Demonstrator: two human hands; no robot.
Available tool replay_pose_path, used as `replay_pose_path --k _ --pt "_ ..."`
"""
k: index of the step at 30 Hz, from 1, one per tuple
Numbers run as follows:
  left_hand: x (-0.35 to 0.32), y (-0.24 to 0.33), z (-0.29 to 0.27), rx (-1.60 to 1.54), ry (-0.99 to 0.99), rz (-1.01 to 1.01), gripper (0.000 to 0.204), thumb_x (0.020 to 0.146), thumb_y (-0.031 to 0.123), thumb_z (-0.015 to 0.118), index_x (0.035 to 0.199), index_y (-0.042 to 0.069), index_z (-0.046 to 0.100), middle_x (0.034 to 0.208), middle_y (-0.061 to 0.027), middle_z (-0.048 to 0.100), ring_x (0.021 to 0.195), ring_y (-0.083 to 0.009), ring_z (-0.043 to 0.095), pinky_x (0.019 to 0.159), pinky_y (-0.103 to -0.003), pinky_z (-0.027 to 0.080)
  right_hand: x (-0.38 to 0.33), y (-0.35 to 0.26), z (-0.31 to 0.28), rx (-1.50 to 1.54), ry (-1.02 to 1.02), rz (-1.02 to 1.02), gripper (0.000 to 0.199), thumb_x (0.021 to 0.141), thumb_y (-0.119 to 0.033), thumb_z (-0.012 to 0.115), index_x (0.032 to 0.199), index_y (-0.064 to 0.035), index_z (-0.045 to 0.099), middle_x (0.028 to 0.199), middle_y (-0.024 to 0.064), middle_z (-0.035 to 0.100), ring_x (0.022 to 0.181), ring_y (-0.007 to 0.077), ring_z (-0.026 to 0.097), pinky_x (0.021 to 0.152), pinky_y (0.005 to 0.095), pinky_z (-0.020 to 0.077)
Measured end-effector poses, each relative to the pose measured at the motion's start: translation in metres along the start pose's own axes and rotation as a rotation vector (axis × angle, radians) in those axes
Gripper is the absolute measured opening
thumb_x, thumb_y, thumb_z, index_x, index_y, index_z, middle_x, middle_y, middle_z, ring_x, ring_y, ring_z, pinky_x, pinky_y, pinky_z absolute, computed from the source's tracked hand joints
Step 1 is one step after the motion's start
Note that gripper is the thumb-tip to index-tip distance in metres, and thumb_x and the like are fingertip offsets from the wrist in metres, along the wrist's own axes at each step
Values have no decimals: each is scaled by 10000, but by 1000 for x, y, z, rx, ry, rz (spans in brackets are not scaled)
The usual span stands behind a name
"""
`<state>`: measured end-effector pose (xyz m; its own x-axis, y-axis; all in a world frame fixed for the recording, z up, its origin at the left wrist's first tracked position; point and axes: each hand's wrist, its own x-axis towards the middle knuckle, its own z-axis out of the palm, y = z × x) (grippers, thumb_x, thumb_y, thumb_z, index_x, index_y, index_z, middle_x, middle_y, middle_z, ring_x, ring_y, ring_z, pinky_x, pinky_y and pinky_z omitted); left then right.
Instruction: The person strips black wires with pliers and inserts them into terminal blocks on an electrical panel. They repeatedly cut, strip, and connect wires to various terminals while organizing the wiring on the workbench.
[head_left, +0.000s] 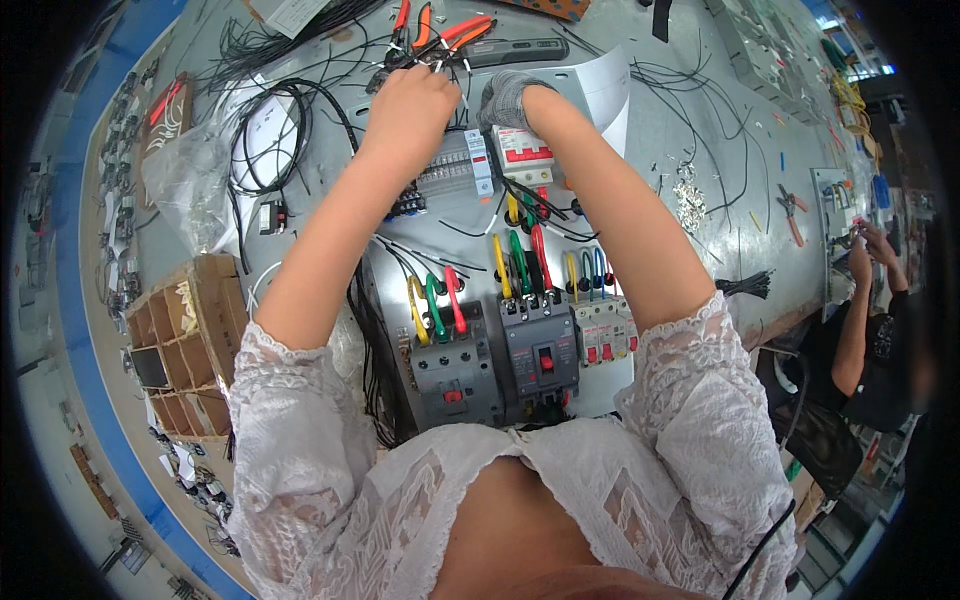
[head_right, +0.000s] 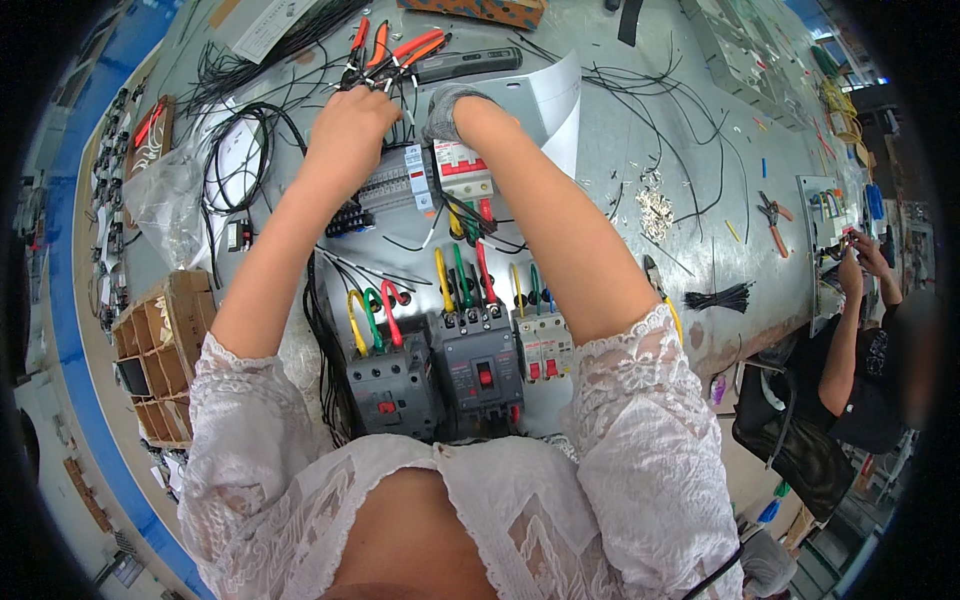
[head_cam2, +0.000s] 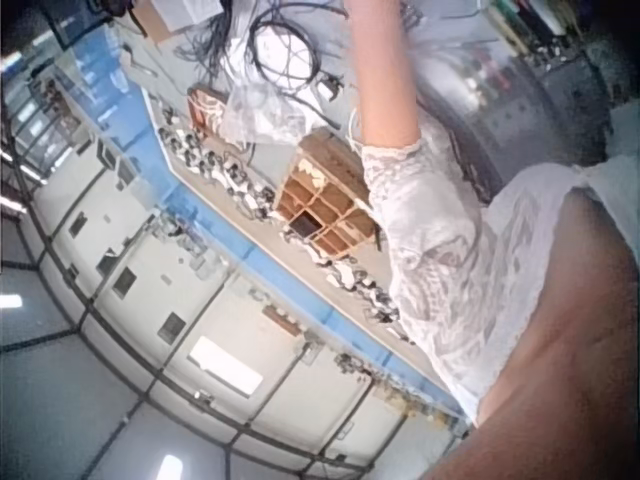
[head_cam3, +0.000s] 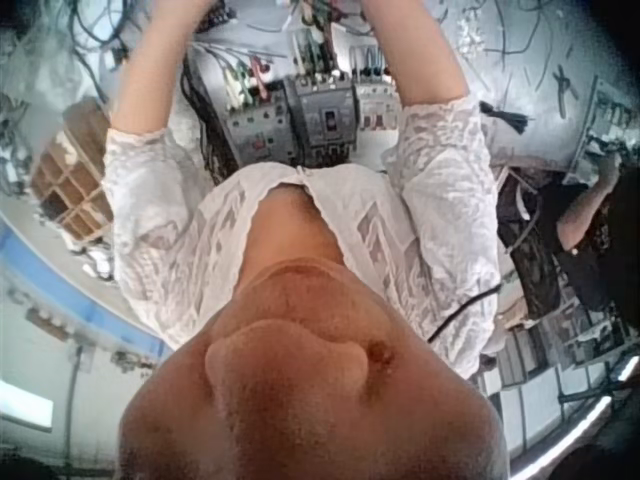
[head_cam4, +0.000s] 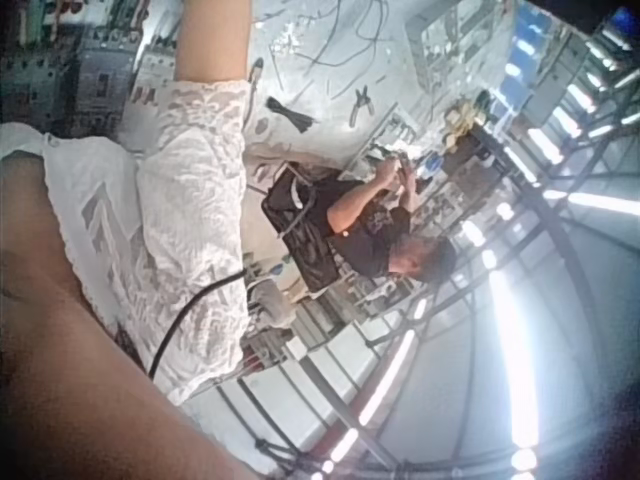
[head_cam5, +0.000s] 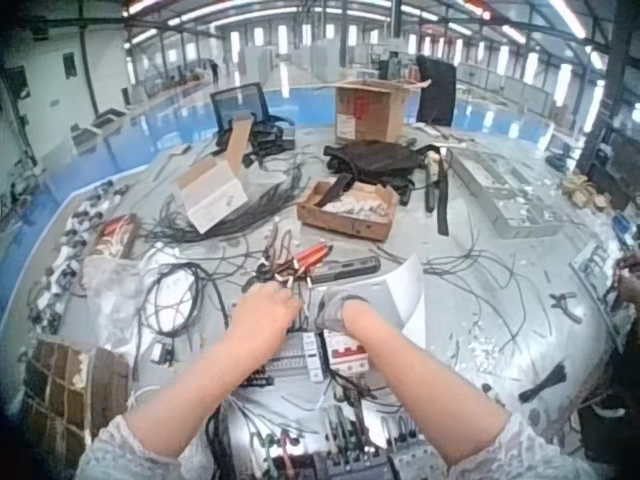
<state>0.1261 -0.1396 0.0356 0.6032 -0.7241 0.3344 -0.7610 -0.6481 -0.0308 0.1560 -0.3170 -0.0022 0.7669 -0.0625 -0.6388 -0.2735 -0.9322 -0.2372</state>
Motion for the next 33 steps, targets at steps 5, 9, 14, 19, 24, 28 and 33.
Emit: replay_pose_path --k 5,9,14,19,24,28,33 --pt "-20 11 4 -167 -213 -123 283 754 13 526 994 70 663 915 -85 564 950 -258 534 852 -371 395 6 2 3 9 -30 -38 508 675 -401 665 1092 -113 637 1106 120 630 953 284 610 841 400 477" --pt "-22 11 3 -297 -214 -158 340 766 -21 488 1057 60 645 934 -113 556 965 -295 541 834 -385 437 15 6 3 46 -59 -145 486 664 -395 673 1046 -97 659 1066 120 647 906 275 622 812 393 489" --pt "-33 8 -9 -351 -169 -289 294 791 -6 474 1032 50 633 982 -124 569 964 -302 557 830 -377 446 6 6 5 147 46 -337 353 669 -298 686 950 -84 693 932 112 680 773 250 629 736 379 505" --pt "-49 -5 -17 -397 -269 -472 270 858 159 422 990 32 620 1022 -124 574 974 -304 560 839 -385 442 -5 7 2 216 82 -469 240 674 -163 694 900 -81 695 821 94 686 718 220 621 706 356 503" --pt "-50 -10 -14 -380 -325 -347 328 880 227 369 931 18 617 990 -131 580 970 -311 559 829 -401 441 10 10 8 279 -29 -464 231 693 -196 696 876 -55 691 784 92 678 670 205 600 671 328 496" --pt "-51 -10 -15 -408 -292 -324 296 878 203 384 935 19 609 961 -141 587 960 -319 558 812 -409 444 2 11 4 303 -58 -476 239 700 -209 691 879 -52 691 781 93 677 664 205 596 668 329 495" --pt "-54 7 -24 -395 -202 -348 272 879 180 435 1061 62 600 973 -121 572 971 -298 546 829 -395 443 -5 14 1 326 -81 -463 249 708 -226 685 882 -48 691 776 93 676 657 205 592 665 331 494"
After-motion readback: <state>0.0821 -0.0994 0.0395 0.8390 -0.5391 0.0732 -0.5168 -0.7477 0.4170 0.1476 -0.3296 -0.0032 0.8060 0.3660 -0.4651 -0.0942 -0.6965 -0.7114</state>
